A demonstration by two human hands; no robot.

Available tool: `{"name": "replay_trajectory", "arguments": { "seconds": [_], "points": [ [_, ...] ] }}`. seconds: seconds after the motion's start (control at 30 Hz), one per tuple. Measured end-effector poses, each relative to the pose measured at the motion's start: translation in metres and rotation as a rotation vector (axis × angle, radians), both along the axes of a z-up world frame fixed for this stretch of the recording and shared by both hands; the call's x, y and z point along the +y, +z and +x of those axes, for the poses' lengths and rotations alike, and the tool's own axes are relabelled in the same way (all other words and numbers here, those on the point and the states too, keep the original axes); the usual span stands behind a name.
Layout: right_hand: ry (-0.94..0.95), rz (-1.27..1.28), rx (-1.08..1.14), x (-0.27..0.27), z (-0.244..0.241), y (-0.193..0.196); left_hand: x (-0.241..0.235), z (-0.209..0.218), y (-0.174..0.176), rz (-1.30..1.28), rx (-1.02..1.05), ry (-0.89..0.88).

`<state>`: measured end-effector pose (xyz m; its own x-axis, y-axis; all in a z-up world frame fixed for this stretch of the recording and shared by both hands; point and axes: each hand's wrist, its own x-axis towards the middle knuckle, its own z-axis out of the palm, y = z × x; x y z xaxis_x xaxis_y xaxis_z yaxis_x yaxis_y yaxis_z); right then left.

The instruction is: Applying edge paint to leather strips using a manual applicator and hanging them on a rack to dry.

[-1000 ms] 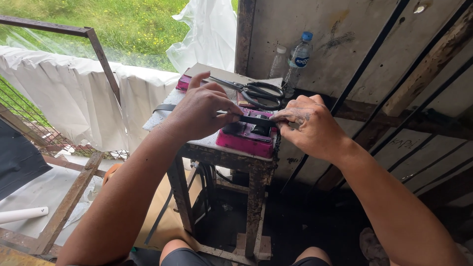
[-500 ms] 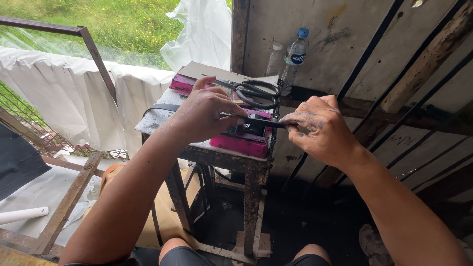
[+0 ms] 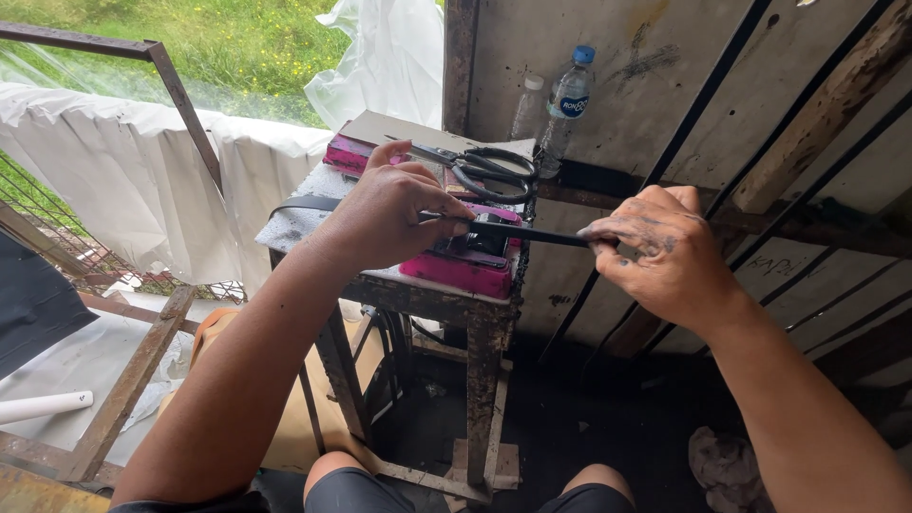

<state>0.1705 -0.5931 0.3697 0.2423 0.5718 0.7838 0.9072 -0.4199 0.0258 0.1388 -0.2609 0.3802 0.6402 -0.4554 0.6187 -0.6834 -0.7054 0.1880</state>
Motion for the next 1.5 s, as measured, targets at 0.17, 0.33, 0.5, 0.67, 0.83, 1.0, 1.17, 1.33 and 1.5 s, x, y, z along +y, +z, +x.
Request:
{"name": "replay_trajectory", "arguments": {
  "seconds": [0.17,0.33,0.5,0.67,0.83,1.0,1.17,1.33,1.5],
  "points": [
    [-0.162,-0.086,0.035,-0.024,-0.002,-0.007,0.007,0.014,-0.008,0.048,-0.019,0.007],
    [-0.221,-0.104,-0.028,-0.044,-0.005,-0.009,0.007,0.012,-0.008,0.054,-0.031,0.016],
    [-0.248,-0.094,-0.011,-0.065,-0.007,-0.013,0.006,0.011,-0.007,0.05,-0.029,0.028],
    [-0.328,-0.086,0.007,-0.084,-0.007,-0.019,0.004,0.007,-0.004,0.062,-0.019,0.033],
    [-0.345,-0.067,0.05,-0.09,-0.005,-0.022,0.003,0.007,-0.003,0.065,-0.011,0.042],
    [-0.36,-0.027,0.277,-0.084,-0.017,0.004,0.007,0.011,0.004,0.03,0.083,0.054],
    [-0.387,0.323,0.887,-0.055,-0.041,0.042,0.011,0.009,0.02,-0.069,0.289,0.028],
    [-0.253,0.347,1.013,-0.057,-0.033,0.042,0.008,-0.009,0.045,-0.148,0.507,0.044],
    [-0.292,0.303,1.045,-0.053,-0.031,0.042,0.013,-0.011,0.046,-0.215,0.574,-0.042]
  ]
}}
